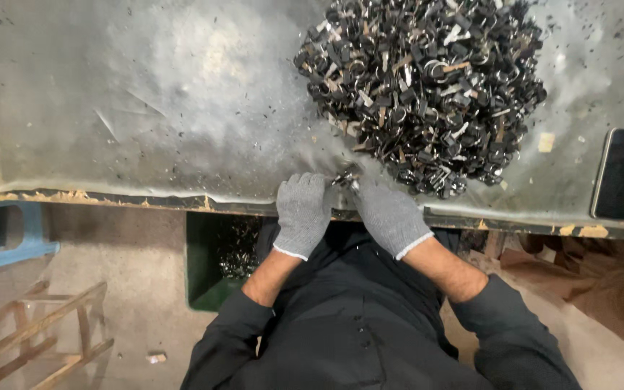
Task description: The person picks small metal parts one at a time from a large pile on the workbench, briefly handles each part, and drops it into a green bin below the table, repeating this sorting cycle continuously.
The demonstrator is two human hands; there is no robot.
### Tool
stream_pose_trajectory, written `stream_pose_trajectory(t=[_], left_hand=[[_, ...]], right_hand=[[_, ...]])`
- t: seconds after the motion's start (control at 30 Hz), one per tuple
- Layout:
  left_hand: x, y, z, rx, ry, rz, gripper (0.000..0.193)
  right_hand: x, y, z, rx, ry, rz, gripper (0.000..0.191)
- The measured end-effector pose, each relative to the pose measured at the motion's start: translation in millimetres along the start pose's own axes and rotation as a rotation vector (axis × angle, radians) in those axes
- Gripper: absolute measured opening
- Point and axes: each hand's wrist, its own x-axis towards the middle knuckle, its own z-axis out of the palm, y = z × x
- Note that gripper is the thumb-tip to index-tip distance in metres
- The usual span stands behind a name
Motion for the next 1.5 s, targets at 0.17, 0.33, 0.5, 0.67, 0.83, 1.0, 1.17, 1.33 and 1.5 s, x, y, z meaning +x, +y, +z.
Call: stream_pose_trajectory(t=[0.17,0.33,0.5,0.67,0.83,1.0,1.17,1.33,1.5], left_hand=[[4,-4,-1,-0.094,-0.044,0.012,0.015],[3,-2,-1,-0.094,-0.038,0.016,0.013],[3,-4,-1,-0.086,-0.034,0.033,0.014],[5,-6,-1,-0.103,-0.071,0.047,0.012],[3,-7,1,-0.093,-0.048,0.049,0.014],[3,-9,4,-0.076,-0.066,0.059,0.009],[5,-12,4,-0.124,-0.028,0.024,0.011],[4,-11,5,-0.11,-0.075,0.02,0.01],[4,-14,6,-0.112,-0.079,0.067,0.009]], right_hand=[[6,-9,1,-0.332,-0.149,-0.025,0.012],[14,-3,0,0.028,-0.179,-0.061,0.027],[10,1,2,-0.039,0.05,-0.022,0.048],[11,2,0,0.07,-0.196,0.084,0.028],[5,4,7,-0.154,0.082,-0.01,0.016],[2,-8,20,-0.228,-0.019,0.042,0.019],[19,3,4,0.193,-0.177,0.094,0.051],[14,9,1,0.235,-0.054,0.029,0.044],[11,-5,3,-0.126,-0.081,0.082,0.026]])
